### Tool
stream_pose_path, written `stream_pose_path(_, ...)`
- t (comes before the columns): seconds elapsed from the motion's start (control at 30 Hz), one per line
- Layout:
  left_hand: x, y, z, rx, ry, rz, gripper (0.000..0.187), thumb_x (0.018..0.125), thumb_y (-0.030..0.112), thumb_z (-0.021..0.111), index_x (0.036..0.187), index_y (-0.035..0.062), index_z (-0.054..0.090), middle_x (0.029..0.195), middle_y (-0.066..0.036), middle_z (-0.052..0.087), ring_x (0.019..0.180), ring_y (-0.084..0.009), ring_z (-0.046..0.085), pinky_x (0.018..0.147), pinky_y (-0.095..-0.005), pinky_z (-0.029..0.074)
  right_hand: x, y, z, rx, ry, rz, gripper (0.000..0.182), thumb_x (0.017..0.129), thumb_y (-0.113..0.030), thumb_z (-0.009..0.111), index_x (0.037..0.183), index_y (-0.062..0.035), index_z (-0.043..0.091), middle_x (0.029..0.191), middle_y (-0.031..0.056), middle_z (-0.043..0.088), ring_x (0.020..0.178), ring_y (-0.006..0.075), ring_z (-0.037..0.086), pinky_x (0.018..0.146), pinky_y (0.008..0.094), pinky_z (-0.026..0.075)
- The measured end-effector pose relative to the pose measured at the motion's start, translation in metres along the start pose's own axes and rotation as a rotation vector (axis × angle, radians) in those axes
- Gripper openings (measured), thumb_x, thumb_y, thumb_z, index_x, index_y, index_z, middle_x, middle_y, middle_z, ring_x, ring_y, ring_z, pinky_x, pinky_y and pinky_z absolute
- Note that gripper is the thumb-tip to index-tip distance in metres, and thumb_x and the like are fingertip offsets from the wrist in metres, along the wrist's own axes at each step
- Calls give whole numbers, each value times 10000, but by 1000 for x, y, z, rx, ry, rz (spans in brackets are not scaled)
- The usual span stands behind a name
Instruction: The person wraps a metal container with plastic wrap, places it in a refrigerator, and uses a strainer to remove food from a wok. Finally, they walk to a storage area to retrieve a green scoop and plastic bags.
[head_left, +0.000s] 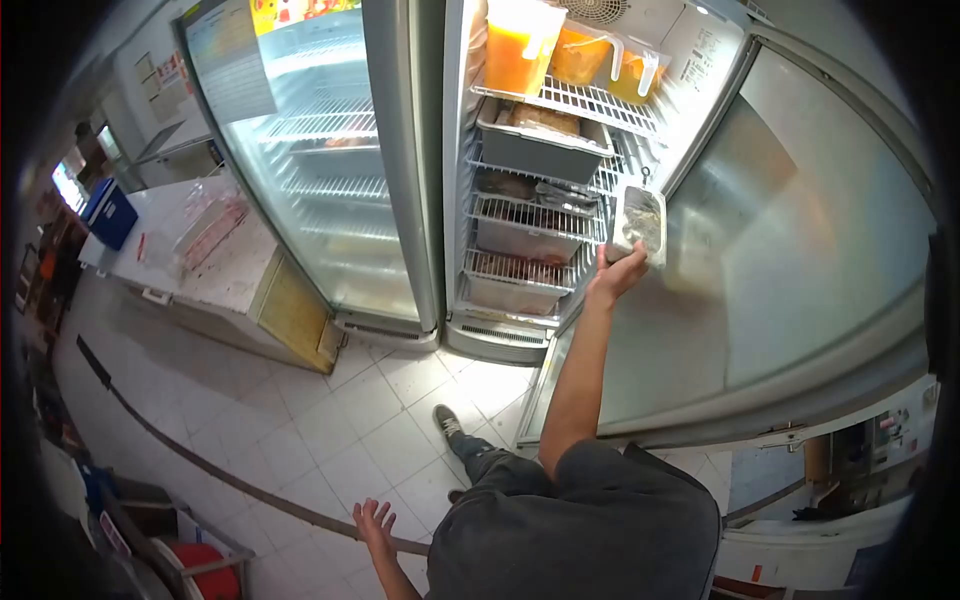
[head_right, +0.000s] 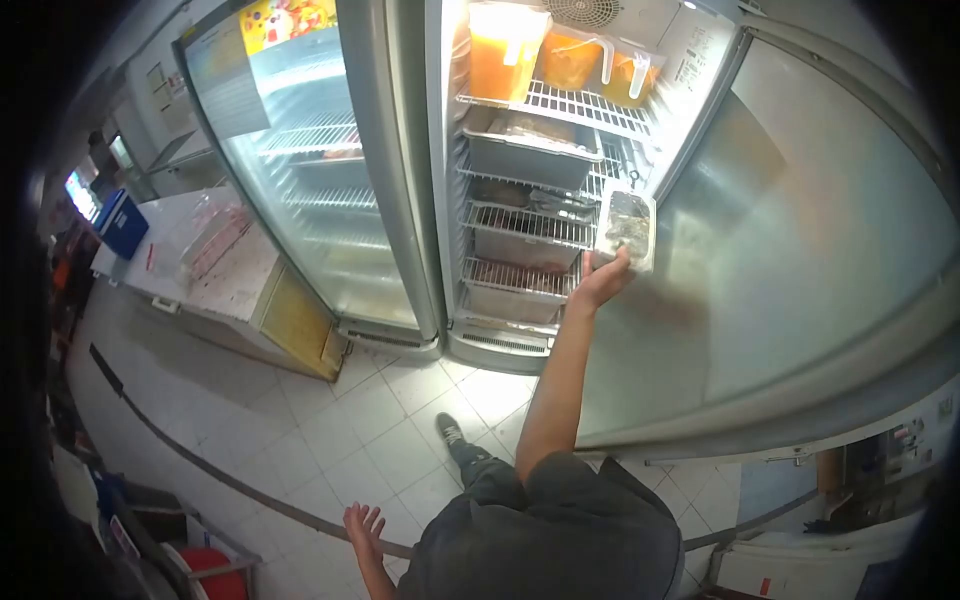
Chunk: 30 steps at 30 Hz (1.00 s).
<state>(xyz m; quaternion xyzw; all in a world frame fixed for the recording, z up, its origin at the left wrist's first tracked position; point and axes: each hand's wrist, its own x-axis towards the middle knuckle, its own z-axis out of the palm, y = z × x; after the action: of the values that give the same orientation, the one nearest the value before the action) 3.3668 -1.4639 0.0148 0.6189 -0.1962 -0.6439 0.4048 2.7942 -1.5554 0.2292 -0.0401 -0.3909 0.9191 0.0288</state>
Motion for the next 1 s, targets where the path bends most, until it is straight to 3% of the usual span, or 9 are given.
stream_pose_path(0.2,72,5,16,162,-1,-153,861,836,390,601,1426,54,70,1355,-238,334,1130,-351,496,884,-494,424,122,45,63,-83,58,10,642,895,-522,476,1271,-6,410,1326,110,408,1189,240,426,866,442,475)
stream_pose_path(0.33,199,-120,-97,256,18,-215,743,843,386,582,1391,26,232,1324,-228,395,1091,-365,520,847,-481,447,211,70,84,-433,-159,205,718,901,-614,353,1359,-61,358,937,58,525,545,130,447,446,259,401)
stream_pose_path(0.43,188,-97,-101,968,-132,-192,652,841,389,580,1323,25,337,1234,-222,466,1032,-357,547,816,-468,461,163,84,79,-418,-16,10,568,906,-566,411,1259,-124,462,865,49,509,467,94,376,354,227,258)
stream_pose_path(0.57,203,-60,-89,1407,-402,-89,552,822,391,601,1219,40,443,1101,-219,536,941,-354,581,769,-464,475,84,191,-66,-309,-84,91,322,938,-433,449,819,-136,486,618,26,513,455,129,478,359,261,374)
stream_pose_path(0.63,220,-46,-88,1525,-516,6,506,813,391,612,1167,48,496,1035,-218,571,895,-352,597,746,-462,483,3,228,-184,-846,-395,491,327,937,-408,462,869,-98,541,645,38,569,485,159,523,421,281,423)
stream_pose_path(0.7,245,-29,-86,1583,-613,126,463,804,392,623,1114,56,549,969,-217,606,849,-351,614,723,-460,490,-88,236,-356,-568,-450,1150,341,927,-311,445,1107,-35,533,989,100,586,842,202,540,724,355,458)
stream_pose_path(0.77,274,-3,-68,1430,-574,80,425,795,393,633,1062,64,602,903,-216,641,804,-350,631,699,-458,497,-165,171,-434,-748,-204,1316,347,924,-295,460,1151,-38,506,1045,98,565,897,216,529,769,367,444)
stream_pose_path(0.83,291,43,-20,763,-113,-326,257,835,288,580,823,32,593,696,-85,574,623,-175,580,530,-313,489,-198,106,-472,-766,132,1241,364,920,-278,474,1195,-40,480,1102,96,544,953,229,518,814,380,430)
stream_pose_path(1.0,326,122,27,540,-41,-55,336,863,285,555,1064,19,517,851,-75,605,719,-143,592,547,-278,482,-159,3,-460,-535,572,520,448,910,-237,510,1304,-46,415,1243,91,492,1092,263,489,928,411,394)
